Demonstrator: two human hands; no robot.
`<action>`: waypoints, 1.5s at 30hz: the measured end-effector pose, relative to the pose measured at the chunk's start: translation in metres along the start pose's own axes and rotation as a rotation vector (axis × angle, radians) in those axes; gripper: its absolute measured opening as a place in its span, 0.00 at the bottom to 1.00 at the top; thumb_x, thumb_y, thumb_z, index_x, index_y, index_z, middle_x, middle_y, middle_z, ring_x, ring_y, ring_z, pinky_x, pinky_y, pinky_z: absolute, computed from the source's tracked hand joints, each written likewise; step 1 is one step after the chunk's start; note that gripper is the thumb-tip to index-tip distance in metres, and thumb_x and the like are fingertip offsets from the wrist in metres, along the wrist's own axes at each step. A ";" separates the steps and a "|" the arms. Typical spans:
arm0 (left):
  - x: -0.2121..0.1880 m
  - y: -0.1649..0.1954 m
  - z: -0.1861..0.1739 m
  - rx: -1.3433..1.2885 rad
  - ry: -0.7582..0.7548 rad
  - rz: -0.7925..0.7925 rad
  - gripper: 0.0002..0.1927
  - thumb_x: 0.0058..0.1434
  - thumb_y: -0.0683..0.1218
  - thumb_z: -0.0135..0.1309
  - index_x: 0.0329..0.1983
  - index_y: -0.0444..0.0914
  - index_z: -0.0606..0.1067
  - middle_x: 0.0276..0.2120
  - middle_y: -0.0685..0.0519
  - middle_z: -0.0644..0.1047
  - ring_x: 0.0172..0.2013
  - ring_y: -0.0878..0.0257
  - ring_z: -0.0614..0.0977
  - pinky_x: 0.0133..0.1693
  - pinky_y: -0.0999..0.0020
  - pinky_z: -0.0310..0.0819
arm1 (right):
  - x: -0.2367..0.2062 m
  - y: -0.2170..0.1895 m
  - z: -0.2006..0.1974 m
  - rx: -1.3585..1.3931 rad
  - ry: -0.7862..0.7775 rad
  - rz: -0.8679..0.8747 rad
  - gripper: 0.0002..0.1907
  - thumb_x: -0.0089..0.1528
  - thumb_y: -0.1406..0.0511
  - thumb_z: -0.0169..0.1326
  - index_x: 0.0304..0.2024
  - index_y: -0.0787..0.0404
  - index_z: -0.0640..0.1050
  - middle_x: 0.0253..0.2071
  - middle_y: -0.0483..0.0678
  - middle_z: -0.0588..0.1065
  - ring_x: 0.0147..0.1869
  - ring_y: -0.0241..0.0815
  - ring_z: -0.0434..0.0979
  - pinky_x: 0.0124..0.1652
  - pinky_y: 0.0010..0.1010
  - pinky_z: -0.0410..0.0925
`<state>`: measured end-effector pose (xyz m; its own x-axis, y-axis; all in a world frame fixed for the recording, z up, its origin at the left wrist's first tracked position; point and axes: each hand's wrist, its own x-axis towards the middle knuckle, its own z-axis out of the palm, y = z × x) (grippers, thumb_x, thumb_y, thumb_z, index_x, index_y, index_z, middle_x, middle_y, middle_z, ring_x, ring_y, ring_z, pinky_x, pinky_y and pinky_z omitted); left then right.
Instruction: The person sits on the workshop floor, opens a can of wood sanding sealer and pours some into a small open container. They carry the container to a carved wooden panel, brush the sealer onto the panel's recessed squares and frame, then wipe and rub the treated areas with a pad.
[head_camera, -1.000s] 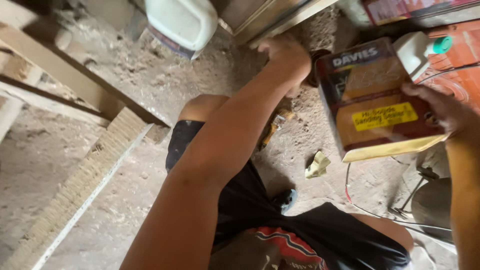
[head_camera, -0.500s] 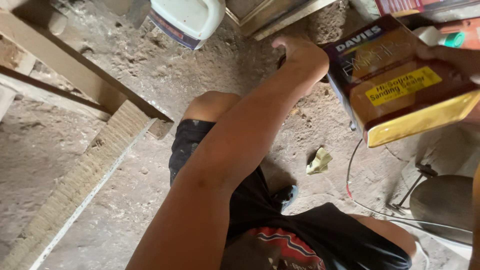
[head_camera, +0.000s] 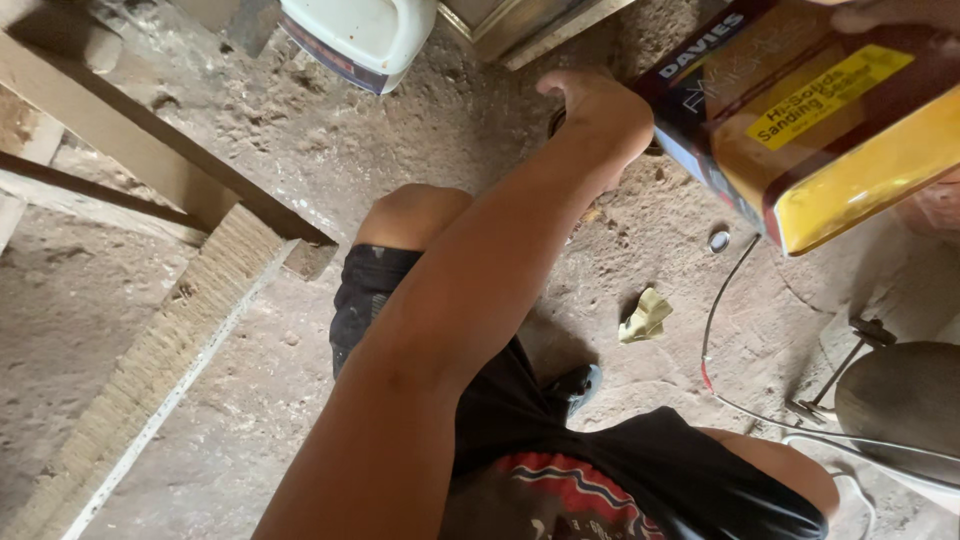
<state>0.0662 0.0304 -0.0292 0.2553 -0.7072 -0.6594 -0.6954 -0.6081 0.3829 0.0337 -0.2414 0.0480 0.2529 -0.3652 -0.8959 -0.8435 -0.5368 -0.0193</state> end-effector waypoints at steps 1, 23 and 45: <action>0.000 0.000 0.000 -0.012 0.003 0.008 0.38 0.45 0.58 0.75 0.61 0.52 0.79 0.65 0.39 0.71 0.66 0.39 0.67 0.57 0.27 0.66 | 0.000 0.000 0.000 0.001 -0.004 -0.001 0.37 0.58 0.52 0.59 0.65 0.61 0.69 0.54 0.62 0.75 0.53 0.57 0.76 0.52 0.45 0.73; 0.014 0.010 0.006 -0.021 0.004 -0.037 0.39 0.45 0.58 0.75 0.62 0.48 0.75 0.64 0.35 0.68 0.63 0.38 0.68 0.57 0.28 0.63 | -0.003 0.032 0.009 0.075 0.014 -0.002 0.48 0.50 0.56 0.67 0.69 0.61 0.62 0.58 0.62 0.70 0.60 0.60 0.71 0.58 0.48 0.70; 0.041 0.000 0.001 0.128 -0.071 -0.072 0.53 0.41 0.58 0.77 0.70 0.40 0.67 0.71 0.32 0.57 0.67 0.34 0.62 0.58 0.32 0.65 | -0.072 0.166 0.128 -0.226 0.524 -0.267 0.61 0.43 0.60 0.74 0.74 0.61 0.56 0.62 0.63 0.66 0.67 0.62 0.66 0.63 0.50 0.68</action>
<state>0.0755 0.0019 -0.0565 0.2628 -0.6331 -0.7281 -0.7580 -0.6023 0.2502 -0.1851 -0.2074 0.0525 0.6883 -0.4897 -0.5352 -0.6123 -0.7878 -0.0667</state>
